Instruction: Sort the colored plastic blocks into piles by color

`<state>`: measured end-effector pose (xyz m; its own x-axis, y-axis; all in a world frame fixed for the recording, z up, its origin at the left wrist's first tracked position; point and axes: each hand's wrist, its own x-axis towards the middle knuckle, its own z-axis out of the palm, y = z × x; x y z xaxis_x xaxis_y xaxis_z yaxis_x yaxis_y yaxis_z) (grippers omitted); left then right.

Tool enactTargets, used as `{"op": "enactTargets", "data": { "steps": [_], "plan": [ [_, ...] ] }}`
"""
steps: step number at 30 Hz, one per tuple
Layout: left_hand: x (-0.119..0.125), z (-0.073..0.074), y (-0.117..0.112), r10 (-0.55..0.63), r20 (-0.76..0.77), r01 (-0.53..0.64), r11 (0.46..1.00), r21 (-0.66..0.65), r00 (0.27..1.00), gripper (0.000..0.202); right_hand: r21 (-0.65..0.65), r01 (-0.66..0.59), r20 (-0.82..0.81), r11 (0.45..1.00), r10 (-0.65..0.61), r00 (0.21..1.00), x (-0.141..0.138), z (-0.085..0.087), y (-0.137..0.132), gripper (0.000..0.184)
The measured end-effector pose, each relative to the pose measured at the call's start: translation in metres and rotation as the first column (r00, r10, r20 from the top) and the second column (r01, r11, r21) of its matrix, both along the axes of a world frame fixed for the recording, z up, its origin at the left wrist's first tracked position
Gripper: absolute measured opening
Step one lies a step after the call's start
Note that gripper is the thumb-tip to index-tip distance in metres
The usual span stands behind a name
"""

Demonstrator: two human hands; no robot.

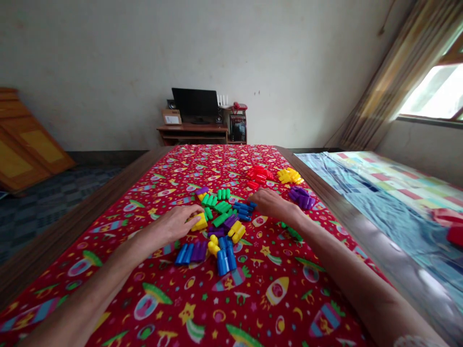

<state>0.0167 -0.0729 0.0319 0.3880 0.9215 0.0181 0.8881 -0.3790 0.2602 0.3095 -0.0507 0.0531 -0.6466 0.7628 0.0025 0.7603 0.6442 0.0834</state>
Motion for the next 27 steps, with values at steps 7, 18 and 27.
{"op": "enactTargets", "data": {
  "steps": [7,18,27],
  "plan": [
    [0.000,0.000,0.001,0.014,0.000,-0.014,1.000,-0.005,1.000,0.049,0.108,0.278,-0.069,0.955,-0.271,0.960,0.027,0.018,0.018,0.039],
    [-0.003,-0.004,0.003,0.000,0.007,0.000,1.000,0.015,1.000,0.047,0.094,0.227,-0.077,0.969,-0.220,0.972,0.035,0.009,0.024,0.027],
    [-0.005,-0.009,0.004,-0.008,0.018,0.007,0.999,0.043,1.000,0.046,-0.073,-0.179,-0.185,0.981,0.163,0.969,-0.007,-0.003,0.000,0.032]
  ]
}}
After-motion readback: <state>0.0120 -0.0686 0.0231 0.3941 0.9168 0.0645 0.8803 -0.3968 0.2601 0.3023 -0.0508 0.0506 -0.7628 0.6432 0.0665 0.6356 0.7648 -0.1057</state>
